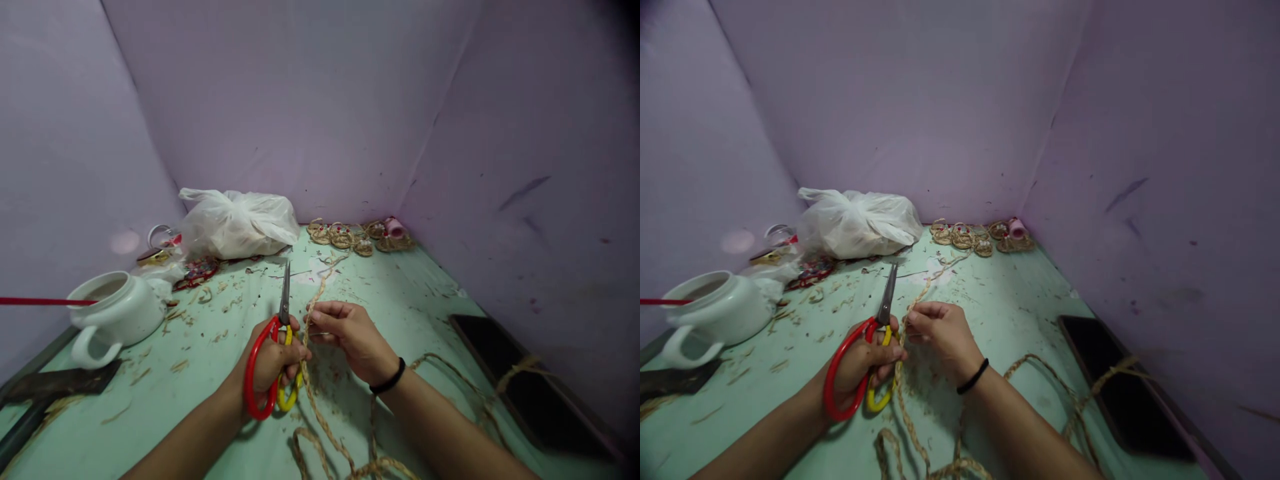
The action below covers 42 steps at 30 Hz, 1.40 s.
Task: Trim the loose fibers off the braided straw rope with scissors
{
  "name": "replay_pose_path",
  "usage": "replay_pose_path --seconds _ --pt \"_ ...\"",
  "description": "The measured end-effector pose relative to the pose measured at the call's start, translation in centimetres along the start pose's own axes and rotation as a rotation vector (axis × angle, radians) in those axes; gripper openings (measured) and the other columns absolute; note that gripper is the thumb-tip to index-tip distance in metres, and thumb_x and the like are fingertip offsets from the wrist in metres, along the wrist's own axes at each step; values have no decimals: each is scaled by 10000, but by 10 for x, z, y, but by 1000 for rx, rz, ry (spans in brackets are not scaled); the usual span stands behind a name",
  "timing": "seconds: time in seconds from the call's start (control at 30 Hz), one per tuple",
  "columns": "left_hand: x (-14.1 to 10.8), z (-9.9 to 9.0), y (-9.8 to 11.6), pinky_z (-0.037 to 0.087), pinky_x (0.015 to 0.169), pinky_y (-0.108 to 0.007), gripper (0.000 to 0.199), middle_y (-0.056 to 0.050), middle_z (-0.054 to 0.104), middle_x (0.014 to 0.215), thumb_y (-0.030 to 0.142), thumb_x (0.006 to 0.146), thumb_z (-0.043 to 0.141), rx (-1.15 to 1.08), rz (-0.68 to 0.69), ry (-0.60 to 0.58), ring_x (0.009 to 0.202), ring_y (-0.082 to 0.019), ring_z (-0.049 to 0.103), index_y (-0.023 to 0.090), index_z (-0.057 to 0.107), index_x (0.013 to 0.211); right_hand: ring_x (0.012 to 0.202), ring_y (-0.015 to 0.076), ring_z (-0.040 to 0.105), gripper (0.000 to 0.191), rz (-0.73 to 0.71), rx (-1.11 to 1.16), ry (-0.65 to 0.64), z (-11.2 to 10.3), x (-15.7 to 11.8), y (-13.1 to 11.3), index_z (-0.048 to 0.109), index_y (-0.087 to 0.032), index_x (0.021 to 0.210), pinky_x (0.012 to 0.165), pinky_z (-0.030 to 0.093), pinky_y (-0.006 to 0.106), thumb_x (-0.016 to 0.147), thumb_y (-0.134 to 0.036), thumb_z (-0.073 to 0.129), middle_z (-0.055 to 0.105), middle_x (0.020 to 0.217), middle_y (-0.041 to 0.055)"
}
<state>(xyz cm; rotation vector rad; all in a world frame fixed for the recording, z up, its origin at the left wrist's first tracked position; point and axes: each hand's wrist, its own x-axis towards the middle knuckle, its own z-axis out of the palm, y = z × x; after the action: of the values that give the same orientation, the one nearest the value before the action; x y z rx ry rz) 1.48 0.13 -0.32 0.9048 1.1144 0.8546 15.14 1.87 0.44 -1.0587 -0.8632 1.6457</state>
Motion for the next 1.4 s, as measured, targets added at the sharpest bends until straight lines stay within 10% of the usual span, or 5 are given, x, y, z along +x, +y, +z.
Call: replay_pose_path --seconds 0.23,0.47,0.7,1.17,1.4 --pt "1 -7 1 281 319 -157 288 55 515 476 336 684 562 151 110 3 326 -71 391 193 408 882 496 87 523 241 -47 2 56 3 0 -1 624 -120 597 562 453 243 484 -280 765 591 544 -4" --pt "-3 -37 26 409 663 -307 257 -46 550 835 137 747 398 1215 633 177 739 -184 519 199 484 981 489 94 520 212 -120 -47 91 4 -3 -5 644 -124 623 551 456 257 491 -253 748 593 543 -3" --pt "6 -38 15 401 724 -368 323 -105 530 910 100 801 315 1621 690 232 825 -224 487 161 474 1076 470 103 518 165 -180 -136 161 8 -4 -5 658 -126 678 506 444 243 517 -162 667 596 514 -10" --pt "0 -36 19 401 629 -309 247 -72 560 826 126 800 303 1629 564 138 751 -215 539 185 481 961 481 120 498 44 -384 -414 192 7 -6 -7 598 -149 547 494 402 254 587 -137 585 570 500 0" --pt "-1 -43 25 401 638 -282 208 -45 552 807 119 787 325 1366 619 144 730 -179 518 190 479 906 502 119 512 199 -372 -300 224 6 -3 -4 622 -137 773 519 432 266 579 -177 627 592 582 3"
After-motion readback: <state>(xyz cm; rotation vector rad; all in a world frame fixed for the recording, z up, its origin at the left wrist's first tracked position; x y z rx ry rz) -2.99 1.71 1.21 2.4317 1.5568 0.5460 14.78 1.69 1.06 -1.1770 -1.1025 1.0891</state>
